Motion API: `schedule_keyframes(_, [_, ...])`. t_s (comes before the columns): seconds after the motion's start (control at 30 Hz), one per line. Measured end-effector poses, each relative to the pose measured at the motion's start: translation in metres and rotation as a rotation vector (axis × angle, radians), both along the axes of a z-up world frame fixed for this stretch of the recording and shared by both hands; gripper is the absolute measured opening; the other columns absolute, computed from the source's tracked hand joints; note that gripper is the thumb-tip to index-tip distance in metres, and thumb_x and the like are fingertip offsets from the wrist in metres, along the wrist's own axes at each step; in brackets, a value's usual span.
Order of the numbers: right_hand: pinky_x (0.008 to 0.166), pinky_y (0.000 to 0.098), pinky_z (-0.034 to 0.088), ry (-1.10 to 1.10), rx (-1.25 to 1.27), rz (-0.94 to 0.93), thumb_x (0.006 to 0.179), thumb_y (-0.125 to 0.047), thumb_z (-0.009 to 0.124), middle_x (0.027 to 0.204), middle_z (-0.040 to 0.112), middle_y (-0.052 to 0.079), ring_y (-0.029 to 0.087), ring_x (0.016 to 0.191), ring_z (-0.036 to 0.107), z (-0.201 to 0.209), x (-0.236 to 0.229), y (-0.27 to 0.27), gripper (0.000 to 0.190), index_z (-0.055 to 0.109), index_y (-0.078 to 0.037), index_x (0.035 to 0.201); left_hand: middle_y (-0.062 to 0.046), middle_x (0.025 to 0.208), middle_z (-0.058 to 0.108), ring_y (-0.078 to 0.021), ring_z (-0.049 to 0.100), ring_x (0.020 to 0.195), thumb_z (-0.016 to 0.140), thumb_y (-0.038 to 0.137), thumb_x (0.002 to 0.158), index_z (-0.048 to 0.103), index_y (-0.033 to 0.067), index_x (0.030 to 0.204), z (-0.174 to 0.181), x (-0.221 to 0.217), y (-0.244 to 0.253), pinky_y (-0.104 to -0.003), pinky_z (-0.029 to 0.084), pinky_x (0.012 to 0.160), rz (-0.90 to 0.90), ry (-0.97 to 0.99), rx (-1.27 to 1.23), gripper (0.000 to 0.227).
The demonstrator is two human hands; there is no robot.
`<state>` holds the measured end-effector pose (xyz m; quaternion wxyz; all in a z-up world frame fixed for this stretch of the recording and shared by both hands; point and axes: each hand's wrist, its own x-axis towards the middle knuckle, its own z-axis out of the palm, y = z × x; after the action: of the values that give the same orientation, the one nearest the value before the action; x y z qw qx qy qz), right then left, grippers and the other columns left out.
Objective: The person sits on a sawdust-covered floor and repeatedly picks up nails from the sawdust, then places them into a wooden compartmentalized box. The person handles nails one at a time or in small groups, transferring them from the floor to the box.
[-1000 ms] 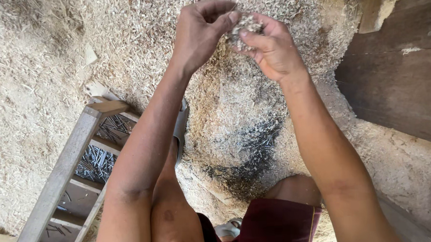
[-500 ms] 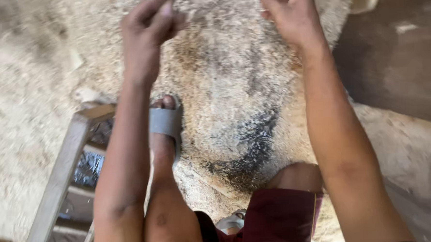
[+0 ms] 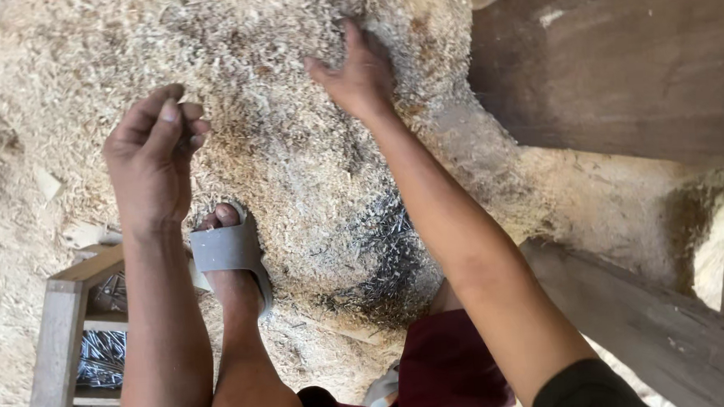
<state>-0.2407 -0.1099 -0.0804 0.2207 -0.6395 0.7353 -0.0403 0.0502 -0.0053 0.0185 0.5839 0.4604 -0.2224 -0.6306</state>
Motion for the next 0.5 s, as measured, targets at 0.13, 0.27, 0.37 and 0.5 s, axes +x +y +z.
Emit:
schedule_keyframes(0.13, [0.112,0.0457,0.048,-0.234,-0.222,-0.043,0.084,-0.023,0.082,0.152,0.052,0.012,0.029,0.139,0.056,-0.001,0.025,0.001,0.070,0.052,-0.011,0.146,-0.017,0.105,0.074,-0.0195,0.073,0.090,0.062,0.001,0.111,0.065,-0.0076,0.129,0.001,0.004,0.003,-0.029,0.062,0.081,0.035,-0.029,0.035,0.021])
schedule_keyframes(0.27, [0.100,0.0323,0.059,-0.300,-0.329,0.144,0.085,0.002,0.073,0.156,0.043,0.019,0.032,0.139,0.051,0.012,0.053,0.028,0.055,0.061,-0.012,0.137,-0.016,0.107,0.074,-0.0198,0.073,0.092,0.061,0.001,0.114,0.066,-0.0071,0.129,0.000,0.009,0.001,-0.029,0.062,0.080,0.066,-0.023,0.021,0.018])
schedule_keyframes(0.37, [0.110,0.0334,0.058,-0.332,-0.369,0.334,0.090,0.009,0.067,0.164,0.037,0.018,0.033,0.149,0.044,0.021,0.086,0.054,0.058,0.061,-0.015,0.141,-0.016,0.106,0.075,-0.0198,0.074,0.091,0.062,0.000,0.113,0.067,-0.0078,0.130,0.001,0.013,0.004,-0.029,0.062,0.081,0.107,-0.010,0.042,0.019])
schedule_keyframes(0.5, [0.110,0.0480,0.047,-0.523,-0.369,0.580,0.086,-0.008,0.082,0.156,0.044,0.019,0.037,0.143,0.040,0.028,0.086,0.057,0.058,0.060,-0.011,0.140,-0.016,0.106,0.075,-0.0200,0.073,0.091,0.061,0.000,0.113,0.065,-0.0074,0.130,0.001,0.021,0.005,-0.029,0.062,0.081,0.114,0.004,0.032,0.020])
